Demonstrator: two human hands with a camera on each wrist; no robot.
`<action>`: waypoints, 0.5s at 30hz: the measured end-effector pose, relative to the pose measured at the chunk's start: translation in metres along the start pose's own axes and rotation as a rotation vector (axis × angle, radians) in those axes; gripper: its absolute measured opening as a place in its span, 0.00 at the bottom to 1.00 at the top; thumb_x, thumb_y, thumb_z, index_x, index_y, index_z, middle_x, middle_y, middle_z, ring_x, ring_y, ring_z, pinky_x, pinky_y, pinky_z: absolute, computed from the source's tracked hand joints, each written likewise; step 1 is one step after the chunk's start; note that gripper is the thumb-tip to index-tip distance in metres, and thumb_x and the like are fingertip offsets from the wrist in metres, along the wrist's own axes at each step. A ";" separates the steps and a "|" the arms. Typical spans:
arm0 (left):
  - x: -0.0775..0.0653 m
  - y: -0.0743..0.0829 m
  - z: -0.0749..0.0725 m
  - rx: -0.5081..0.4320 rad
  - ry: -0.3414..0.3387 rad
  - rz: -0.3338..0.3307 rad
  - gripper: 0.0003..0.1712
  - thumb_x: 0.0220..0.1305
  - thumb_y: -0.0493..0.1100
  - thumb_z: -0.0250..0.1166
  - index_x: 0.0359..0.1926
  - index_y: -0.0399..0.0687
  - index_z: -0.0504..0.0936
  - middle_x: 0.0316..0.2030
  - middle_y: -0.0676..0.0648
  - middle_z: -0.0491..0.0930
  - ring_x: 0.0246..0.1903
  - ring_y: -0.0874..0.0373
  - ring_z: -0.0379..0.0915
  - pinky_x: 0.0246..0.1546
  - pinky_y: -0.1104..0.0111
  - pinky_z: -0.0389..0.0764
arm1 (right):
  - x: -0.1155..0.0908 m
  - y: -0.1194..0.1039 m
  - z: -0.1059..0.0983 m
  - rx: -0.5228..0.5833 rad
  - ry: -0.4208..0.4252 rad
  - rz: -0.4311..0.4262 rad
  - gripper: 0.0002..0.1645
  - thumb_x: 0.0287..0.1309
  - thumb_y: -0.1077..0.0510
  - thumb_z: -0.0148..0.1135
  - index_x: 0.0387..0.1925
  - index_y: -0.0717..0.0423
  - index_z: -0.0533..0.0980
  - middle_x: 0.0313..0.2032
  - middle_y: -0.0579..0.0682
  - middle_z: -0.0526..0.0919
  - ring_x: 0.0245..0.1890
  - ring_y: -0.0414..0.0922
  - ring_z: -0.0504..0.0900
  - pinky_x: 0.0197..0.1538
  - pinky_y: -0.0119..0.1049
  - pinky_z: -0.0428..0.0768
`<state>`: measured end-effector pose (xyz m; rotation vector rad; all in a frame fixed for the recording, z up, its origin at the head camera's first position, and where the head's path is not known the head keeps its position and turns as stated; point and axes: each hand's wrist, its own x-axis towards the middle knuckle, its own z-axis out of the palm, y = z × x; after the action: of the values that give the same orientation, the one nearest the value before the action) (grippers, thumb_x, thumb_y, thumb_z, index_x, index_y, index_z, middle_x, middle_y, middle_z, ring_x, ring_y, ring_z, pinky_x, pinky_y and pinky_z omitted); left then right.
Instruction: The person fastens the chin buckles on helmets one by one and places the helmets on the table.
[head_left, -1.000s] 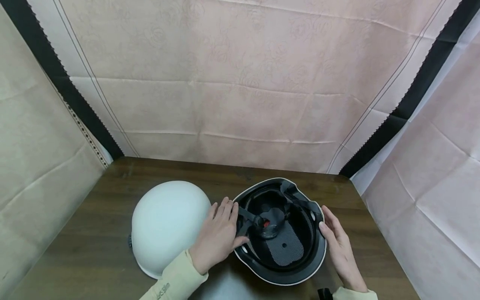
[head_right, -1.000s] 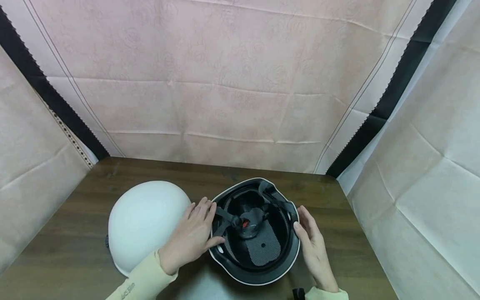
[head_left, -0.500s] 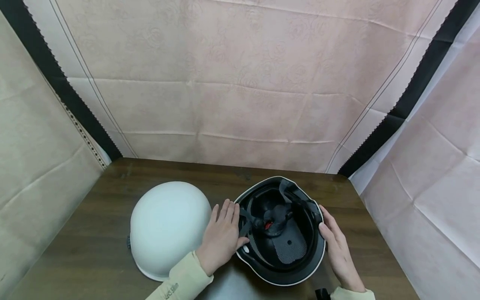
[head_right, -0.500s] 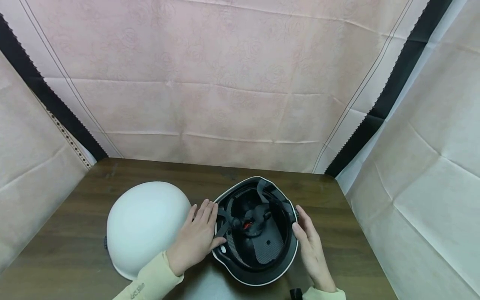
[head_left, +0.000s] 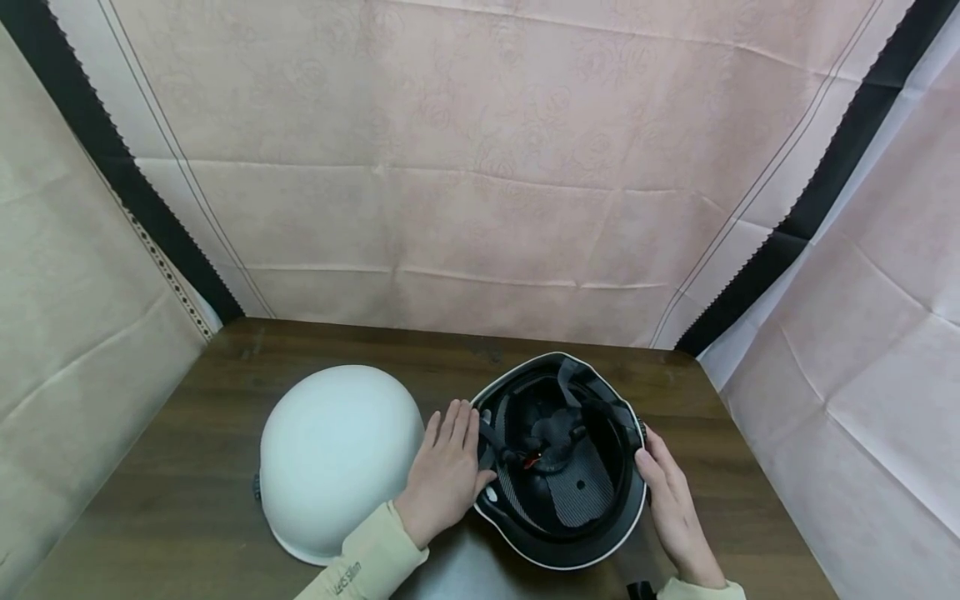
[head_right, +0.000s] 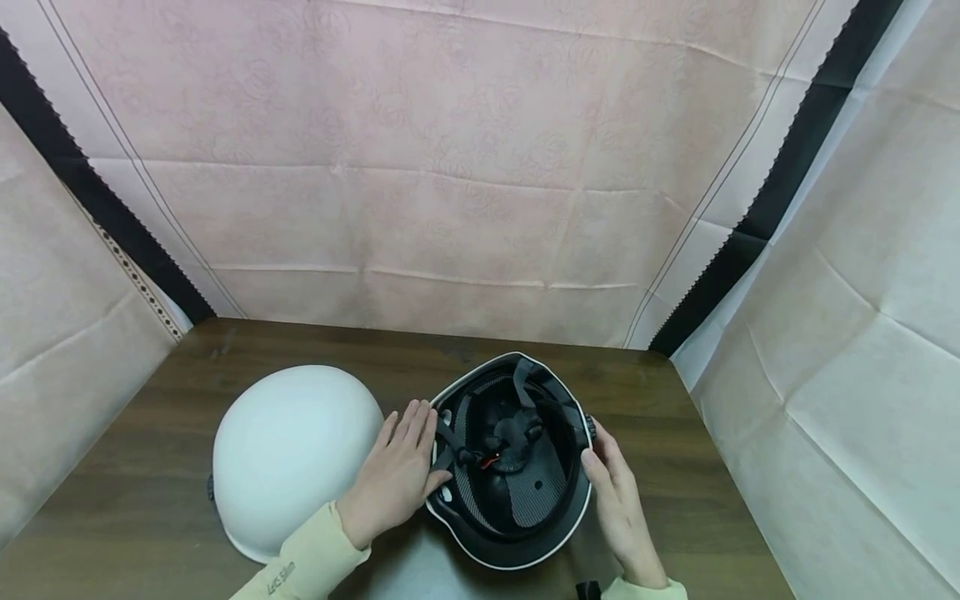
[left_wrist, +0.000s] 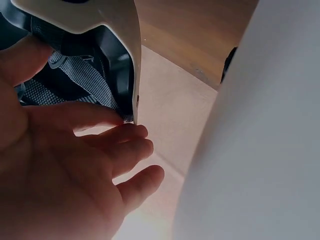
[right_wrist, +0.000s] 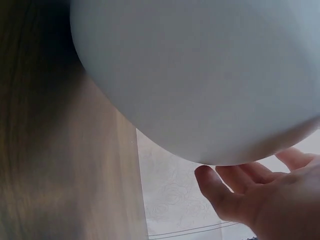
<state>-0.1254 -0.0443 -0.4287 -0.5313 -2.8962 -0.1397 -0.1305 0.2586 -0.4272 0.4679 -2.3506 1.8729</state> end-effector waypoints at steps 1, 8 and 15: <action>0.000 0.000 0.000 -0.013 -0.001 0.000 0.43 0.66 0.61 0.60 0.68 0.31 0.65 0.69 0.34 0.59 0.70 0.42 0.53 0.67 0.49 0.56 | 0.000 0.000 0.000 -0.004 -0.007 -0.003 0.27 0.77 0.58 0.33 0.73 0.60 0.54 0.69 0.49 0.62 0.65 0.34 0.64 0.58 0.23 0.67; 0.001 -0.002 0.001 -0.125 -0.044 -0.014 0.40 0.68 0.55 0.60 0.69 0.30 0.62 0.72 0.34 0.54 0.72 0.42 0.48 0.68 0.48 0.53 | 0.002 0.000 0.002 -0.034 -0.022 -0.038 0.30 0.77 0.59 0.33 0.76 0.50 0.49 0.74 0.54 0.51 0.70 0.35 0.54 0.61 0.19 0.60; 0.001 -0.002 0.004 -0.094 -0.054 -0.020 0.41 0.67 0.56 0.61 0.68 0.30 0.63 0.71 0.34 0.56 0.71 0.42 0.49 0.67 0.47 0.54 | 0.005 -0.002 0.007 -0.013 -0.027 -0.087 0.30 0.75 0.63 0.35 0.75 0.55 0.50 0.72 0.52 0.55 0.68 0.34 0.59 0.60 0.20 0.63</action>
<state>-0.1271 -0.0450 -0.4326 -0.5303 -2.9601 -0.2700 -0.1337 0.2503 -0.4256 0.5874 -2.3172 1.8239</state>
